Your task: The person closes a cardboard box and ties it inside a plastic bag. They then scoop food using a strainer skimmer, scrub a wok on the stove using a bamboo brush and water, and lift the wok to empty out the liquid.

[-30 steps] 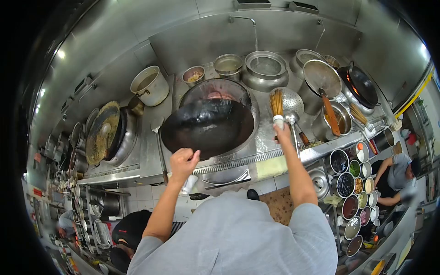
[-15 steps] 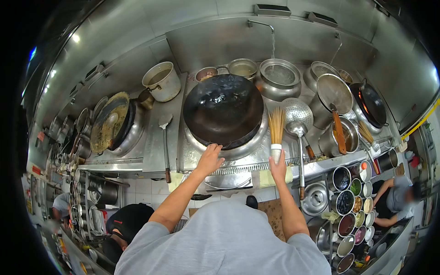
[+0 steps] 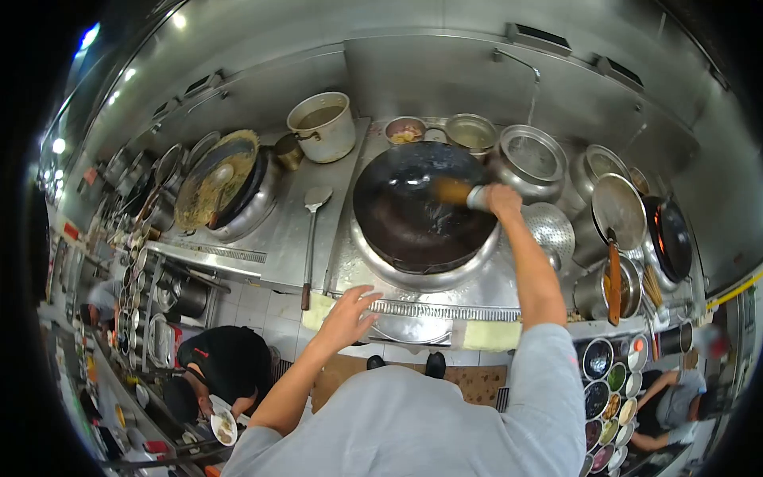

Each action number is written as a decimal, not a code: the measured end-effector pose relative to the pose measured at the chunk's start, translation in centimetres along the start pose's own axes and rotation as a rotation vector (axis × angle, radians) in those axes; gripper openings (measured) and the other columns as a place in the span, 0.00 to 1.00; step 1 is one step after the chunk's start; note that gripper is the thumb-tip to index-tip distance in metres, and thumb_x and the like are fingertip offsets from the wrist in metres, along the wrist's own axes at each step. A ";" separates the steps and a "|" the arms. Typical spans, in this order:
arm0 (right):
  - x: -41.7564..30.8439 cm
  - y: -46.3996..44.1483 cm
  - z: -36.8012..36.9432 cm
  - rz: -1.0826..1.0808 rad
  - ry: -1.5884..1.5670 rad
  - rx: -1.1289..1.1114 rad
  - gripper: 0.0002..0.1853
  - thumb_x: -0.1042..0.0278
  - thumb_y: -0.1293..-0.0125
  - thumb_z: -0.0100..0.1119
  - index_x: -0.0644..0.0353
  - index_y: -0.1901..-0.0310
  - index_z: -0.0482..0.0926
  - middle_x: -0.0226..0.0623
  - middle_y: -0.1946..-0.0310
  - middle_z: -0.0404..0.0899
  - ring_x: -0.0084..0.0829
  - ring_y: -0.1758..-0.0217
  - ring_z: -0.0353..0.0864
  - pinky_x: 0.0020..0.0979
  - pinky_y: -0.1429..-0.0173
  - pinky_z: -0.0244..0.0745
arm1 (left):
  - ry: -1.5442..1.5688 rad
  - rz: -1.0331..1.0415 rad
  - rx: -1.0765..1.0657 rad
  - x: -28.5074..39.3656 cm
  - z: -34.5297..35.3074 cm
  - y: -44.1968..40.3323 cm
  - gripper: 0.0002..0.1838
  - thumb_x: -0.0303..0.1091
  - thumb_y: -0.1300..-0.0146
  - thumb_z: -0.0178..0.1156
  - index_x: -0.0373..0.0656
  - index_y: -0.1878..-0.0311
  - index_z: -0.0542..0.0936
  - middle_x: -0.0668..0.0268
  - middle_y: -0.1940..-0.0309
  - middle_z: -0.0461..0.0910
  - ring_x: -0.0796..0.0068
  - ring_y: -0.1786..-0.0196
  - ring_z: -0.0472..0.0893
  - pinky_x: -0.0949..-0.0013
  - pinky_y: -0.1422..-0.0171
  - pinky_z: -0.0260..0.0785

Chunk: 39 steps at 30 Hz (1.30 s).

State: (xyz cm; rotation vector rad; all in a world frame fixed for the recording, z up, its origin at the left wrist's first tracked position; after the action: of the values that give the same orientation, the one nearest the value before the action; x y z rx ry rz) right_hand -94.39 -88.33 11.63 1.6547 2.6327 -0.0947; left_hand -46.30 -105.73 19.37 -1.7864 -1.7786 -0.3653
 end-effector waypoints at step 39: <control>-13.9 5.7 6.4 0.064 -0.867 -0.573 0.31 0.51 0.44 0.70 0.48 0.38 0.74 0.41 0.52 0.82 0.37 0.56 0.84 0.42 0.63 0.86 | -0.067 0.062 0.071 -1.8 7.8 -8.9 0.12 0.32 0.37 0.60 0.41 0.52 0.84 0.63 0.62 0.78 0.61 0.51 0.77 0.57 0.48 0.75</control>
State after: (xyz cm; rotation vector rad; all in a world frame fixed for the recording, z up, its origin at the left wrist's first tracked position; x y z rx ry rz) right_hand -83.23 -98.82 5.88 1.1327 1.7338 -0.0351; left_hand -56.74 -103.29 13.98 -1.8189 -1.7547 -0.2168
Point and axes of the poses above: each hand's wrist, its own y-axis away from the middle knuckle, its own z-axis out of the palm, x = y × z, the point moved 8 cm from there along -y, towards the middle knuckle
